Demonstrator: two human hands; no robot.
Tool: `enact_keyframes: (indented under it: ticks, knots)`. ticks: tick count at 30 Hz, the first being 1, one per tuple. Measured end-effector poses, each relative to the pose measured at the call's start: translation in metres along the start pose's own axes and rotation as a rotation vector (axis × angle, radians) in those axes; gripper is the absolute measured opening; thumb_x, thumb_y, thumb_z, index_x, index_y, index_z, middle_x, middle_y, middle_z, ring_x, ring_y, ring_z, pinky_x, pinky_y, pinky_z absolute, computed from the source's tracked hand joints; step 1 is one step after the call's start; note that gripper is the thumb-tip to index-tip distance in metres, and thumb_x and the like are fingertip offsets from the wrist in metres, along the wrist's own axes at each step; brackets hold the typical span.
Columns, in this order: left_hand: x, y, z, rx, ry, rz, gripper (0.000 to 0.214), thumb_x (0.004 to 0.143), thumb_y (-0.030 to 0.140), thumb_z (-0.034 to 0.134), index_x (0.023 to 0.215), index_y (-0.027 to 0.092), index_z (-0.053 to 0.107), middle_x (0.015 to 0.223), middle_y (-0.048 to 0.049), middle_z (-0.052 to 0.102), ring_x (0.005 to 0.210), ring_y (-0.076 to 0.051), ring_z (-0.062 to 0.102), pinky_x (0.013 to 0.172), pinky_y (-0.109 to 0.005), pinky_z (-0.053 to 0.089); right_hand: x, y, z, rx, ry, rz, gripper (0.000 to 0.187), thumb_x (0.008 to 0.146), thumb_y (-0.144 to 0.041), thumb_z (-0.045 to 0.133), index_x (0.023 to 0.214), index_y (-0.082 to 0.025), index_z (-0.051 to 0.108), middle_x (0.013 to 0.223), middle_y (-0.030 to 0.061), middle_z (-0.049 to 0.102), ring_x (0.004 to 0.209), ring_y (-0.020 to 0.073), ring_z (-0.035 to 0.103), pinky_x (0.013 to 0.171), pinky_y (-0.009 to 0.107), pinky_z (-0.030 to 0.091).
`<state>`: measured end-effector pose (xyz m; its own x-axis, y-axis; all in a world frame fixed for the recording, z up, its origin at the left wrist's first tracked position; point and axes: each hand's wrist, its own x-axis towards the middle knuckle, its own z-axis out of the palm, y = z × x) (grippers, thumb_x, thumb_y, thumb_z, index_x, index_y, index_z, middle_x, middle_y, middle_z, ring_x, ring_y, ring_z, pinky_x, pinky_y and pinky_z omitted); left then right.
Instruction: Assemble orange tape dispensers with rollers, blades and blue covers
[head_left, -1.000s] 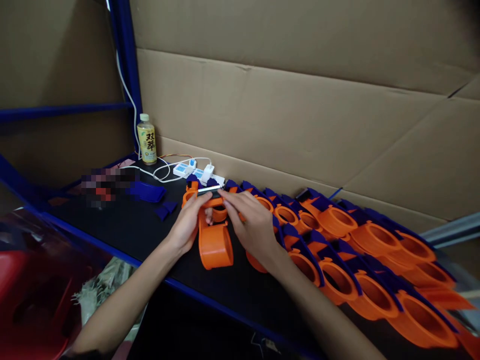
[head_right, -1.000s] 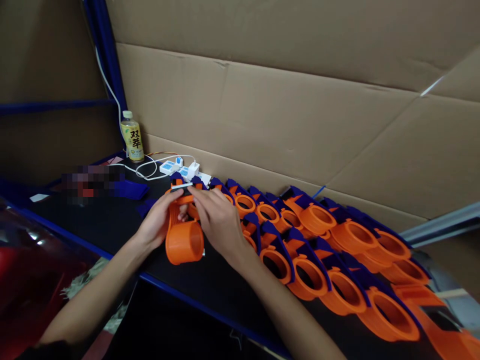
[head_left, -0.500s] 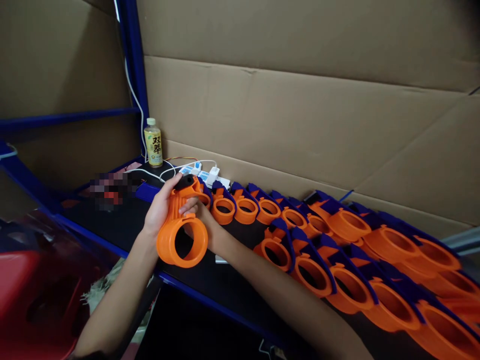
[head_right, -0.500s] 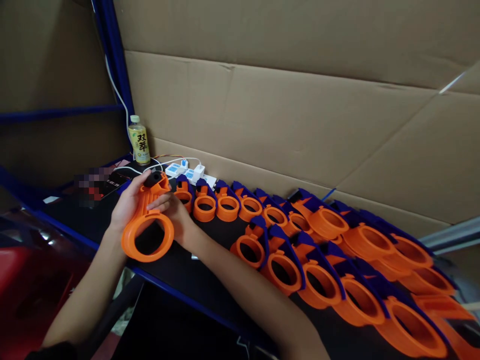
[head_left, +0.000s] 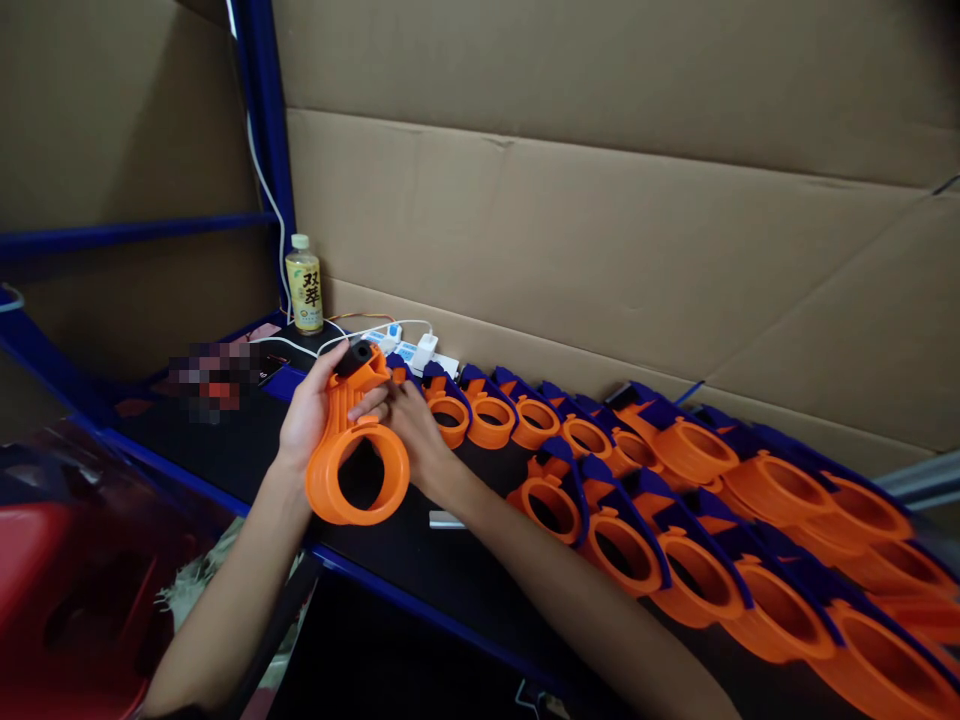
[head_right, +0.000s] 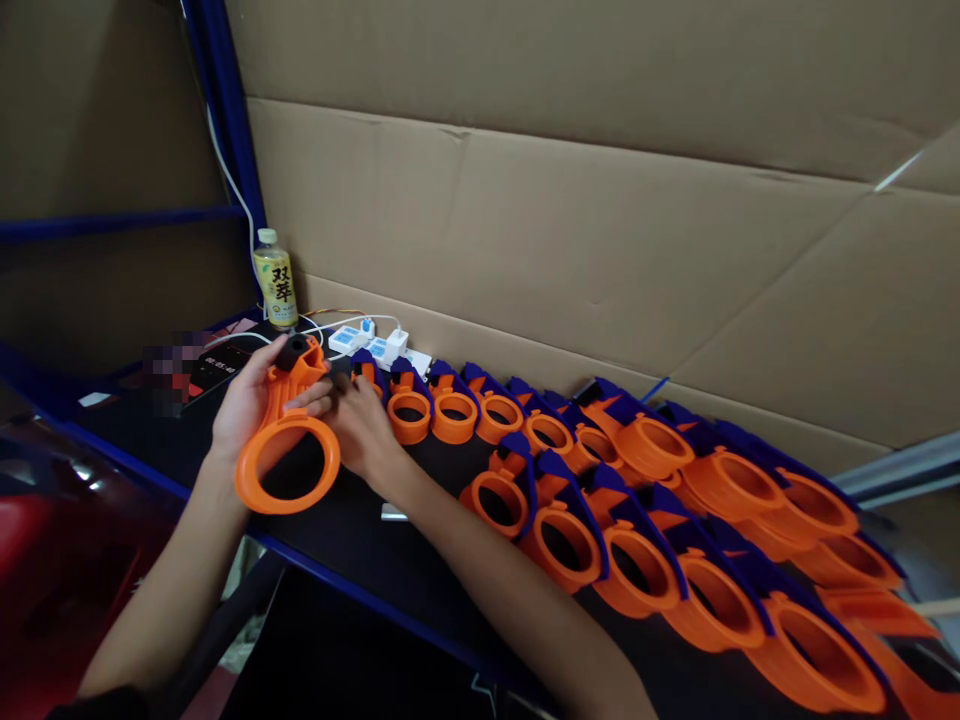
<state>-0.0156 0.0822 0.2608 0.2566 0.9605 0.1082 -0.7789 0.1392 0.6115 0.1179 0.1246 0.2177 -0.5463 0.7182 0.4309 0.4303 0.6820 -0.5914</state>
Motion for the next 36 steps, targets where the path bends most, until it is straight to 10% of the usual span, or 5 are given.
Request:
enact_keyframes:
  ticks: [11,22,29,36]
  knots:
    - [-0.003,-0.021,0.016,0.052,0.107,-0.007,0.029,0.095,0.043,0.059,0.088,0.015,0.065,0.06,-0.0012,0.057,0.05,-0.011,0.054,0.052,-0.021,0.051,-0.019,-0.051,-0.081,-0.019,0.518,0.107,0.017,0.088,-0.027,0.068,0.095,-0.018,0.081,0.084,0.0035,0.078,0.064,0.0136,0.065,0.065,0.026,0.053]
    - [0.002,-0.029,0.015,0.096,0.026,-0.1,0.035,0.097,0.047,0.054,0.084,0.015,0.063,0.059,0.0001,0.056,0.045,-0.009,0.048,0.051,-0.021,0.049,-0.031,-0.032,-0.117,0.483,0.025,0.187,0.044,0.081,-0.025,0.077,0.125,-0.023,0.074,0.105,0.0042,0.071,0.077,0.0109,0.065,0.071,0.028,0.064]
    - [0.001,-0.031,0.017,0.108,-0.003,-0.15,0.037,0.097,0.046,0.054,0.075,0.016,0.06,0.057,-0.0002,0.054,0.045,-0.009,0.048,0.052,-0.021,0.05,-0.036,-0.028,-0.123,0.217,0.017,0.075,0.038,0.086,-0.028,0.075,0.124,-0.024,0.073,0.111,0.0066,0.071,0.069,0.0087,0.062,0.059,0.021,0.056]
    - [0.0,-0.033,0.019,0.186,0.08,-0.149,0.035,0.091,0.05,0.064,0.085,0.016,0.065,0.051,0.001,0.054,0.042,-0.01,0.049,0.049,-0.021,0.048,-0.038,-0.033,-0.13,-0.017,0.031,-0.185,0.033,0.091,-0.025,0.071,0.123,-0.025,0.071,0.125,0.0072,0.069,0.097,0.0164,0.069,0.078,0.029,0.061]
